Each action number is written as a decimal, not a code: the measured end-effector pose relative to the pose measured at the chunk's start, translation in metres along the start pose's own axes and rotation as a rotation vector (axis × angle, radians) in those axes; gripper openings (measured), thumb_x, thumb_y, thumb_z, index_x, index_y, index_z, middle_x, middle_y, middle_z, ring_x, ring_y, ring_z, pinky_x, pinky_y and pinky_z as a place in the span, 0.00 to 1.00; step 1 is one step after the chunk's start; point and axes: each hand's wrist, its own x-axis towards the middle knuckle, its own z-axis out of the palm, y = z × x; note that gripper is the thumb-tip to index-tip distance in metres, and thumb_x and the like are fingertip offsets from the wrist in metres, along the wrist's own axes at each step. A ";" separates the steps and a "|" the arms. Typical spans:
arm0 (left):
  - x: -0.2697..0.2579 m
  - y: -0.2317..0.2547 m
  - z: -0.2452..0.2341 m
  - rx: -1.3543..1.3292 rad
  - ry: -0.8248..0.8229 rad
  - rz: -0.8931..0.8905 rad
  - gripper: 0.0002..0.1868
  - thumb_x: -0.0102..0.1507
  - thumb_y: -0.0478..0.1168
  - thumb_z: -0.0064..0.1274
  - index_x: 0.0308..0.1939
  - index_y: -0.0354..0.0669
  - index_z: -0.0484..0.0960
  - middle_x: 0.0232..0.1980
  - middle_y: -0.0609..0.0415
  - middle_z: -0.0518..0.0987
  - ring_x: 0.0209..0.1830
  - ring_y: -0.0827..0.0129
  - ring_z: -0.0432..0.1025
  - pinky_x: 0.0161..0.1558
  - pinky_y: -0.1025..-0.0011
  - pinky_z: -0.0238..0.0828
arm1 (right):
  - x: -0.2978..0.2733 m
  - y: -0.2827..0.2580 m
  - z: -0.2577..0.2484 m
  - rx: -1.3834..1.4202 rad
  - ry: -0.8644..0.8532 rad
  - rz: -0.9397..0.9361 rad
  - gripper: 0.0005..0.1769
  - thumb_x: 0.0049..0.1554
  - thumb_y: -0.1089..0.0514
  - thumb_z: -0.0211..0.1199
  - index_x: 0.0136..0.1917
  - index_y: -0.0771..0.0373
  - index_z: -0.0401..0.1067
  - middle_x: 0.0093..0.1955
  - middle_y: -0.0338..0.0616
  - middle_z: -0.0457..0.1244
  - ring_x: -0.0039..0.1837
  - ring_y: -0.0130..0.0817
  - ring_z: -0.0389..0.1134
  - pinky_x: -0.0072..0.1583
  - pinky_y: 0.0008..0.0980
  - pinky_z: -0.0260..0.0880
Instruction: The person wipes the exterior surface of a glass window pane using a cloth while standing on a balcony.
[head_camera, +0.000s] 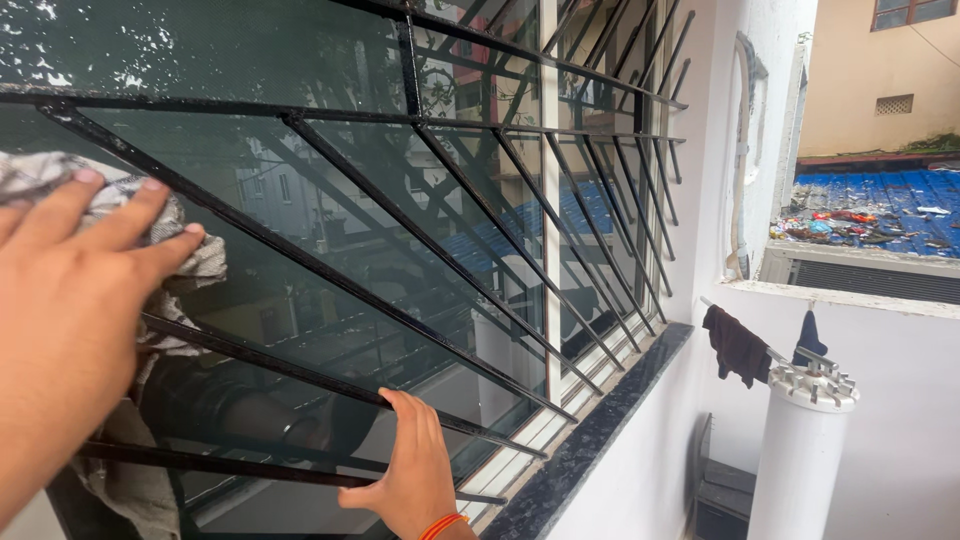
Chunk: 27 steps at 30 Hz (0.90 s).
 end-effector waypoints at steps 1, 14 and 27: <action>-0.002 0.004 -0.001 -0.001 -0.022 -0.006 0.33 0.51 0.39 0.53 0.61 0.71 0.81 0.73 0.67 0.74 0.74 0.68 0.67 0.68 0.71 0.62 | 0.000 0.000 0.001 0.000 0.006 -0.008 0.61 0.34 0.52 0.81 0.75 0.65 0.54 0.72 0.55 0.56 0.75 0.56 0.56 0.73 0.47 0.58; -0.016 0.089 -0.005 -0.241 -0.198 0.148 0.31 0.57 0.40 0.50 0.66 0.54 0.76 0.78 0.54 0.64 0.77 0.55 0.57 0.67 0.61 0.53 | 0.000 0.000 0.003 -0.007 0.038 -0.018 0.63 0.32 0.53 0.83 0.75 0.66 0.54 0.71 0.56 0.57 0.74 0.57 0.57 0.72 0.48 0.59; -0.022 0.173 0.000 -0.384 -0.373 0.358 0.32 0.59 0.43 0.52 0.68 0.40 0.72 0.81 0.41 0.55 0.77 0.46 0.50 0.70 0.52 0.45 | -0.001 0.012 0.014 -0.012 0.059 -0.008 0.61 0.39 0.43 0.87 0.73 0.70 0.56 0.71 0.60 0.57 0.74 0.57 0.59 0.72 0.52 0.60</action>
